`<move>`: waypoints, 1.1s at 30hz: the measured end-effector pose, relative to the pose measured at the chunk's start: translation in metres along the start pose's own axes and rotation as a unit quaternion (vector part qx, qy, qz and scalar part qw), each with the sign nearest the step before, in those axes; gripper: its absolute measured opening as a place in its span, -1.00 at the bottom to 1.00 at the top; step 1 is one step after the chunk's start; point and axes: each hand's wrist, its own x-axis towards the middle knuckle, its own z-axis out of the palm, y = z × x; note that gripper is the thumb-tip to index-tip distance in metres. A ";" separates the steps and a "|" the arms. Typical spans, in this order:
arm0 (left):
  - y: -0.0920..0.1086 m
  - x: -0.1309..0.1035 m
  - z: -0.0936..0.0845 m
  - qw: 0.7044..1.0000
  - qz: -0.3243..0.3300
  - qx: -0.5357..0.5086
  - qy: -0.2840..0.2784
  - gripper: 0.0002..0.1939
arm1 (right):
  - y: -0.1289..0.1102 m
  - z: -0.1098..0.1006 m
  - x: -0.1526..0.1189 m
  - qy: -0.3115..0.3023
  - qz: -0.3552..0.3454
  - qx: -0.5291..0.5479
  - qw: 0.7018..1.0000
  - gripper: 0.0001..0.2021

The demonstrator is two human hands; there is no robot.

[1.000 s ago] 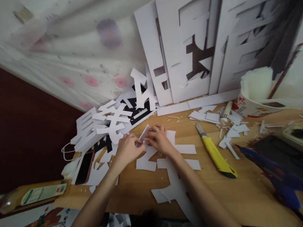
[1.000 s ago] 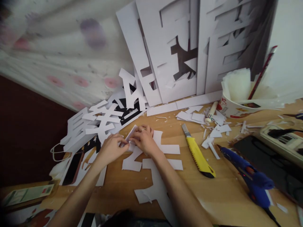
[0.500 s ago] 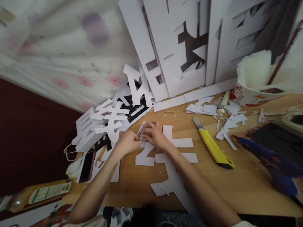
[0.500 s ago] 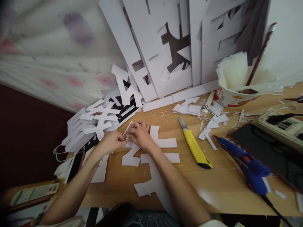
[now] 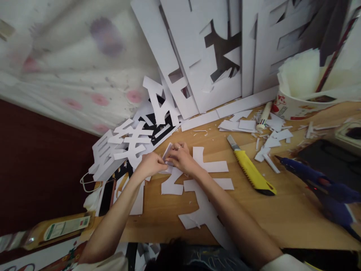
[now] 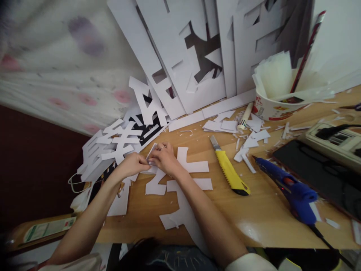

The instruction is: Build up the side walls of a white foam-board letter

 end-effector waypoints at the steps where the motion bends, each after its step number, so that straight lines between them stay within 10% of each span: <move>1: -0.002 -0.001 0.001 1.000 0.004 -0.007 0.003 -0.68 | 0.001 0.000 0.000 0.000 0.001 0.000 1.000 -0.89; 33: 0.018 -0.008 -0.016 1.000 -0.015 -0.001 -0.001 -0.70 | 0.007 -0.014 0.002 -0.010 -0.031 0.096 0.995 -0.85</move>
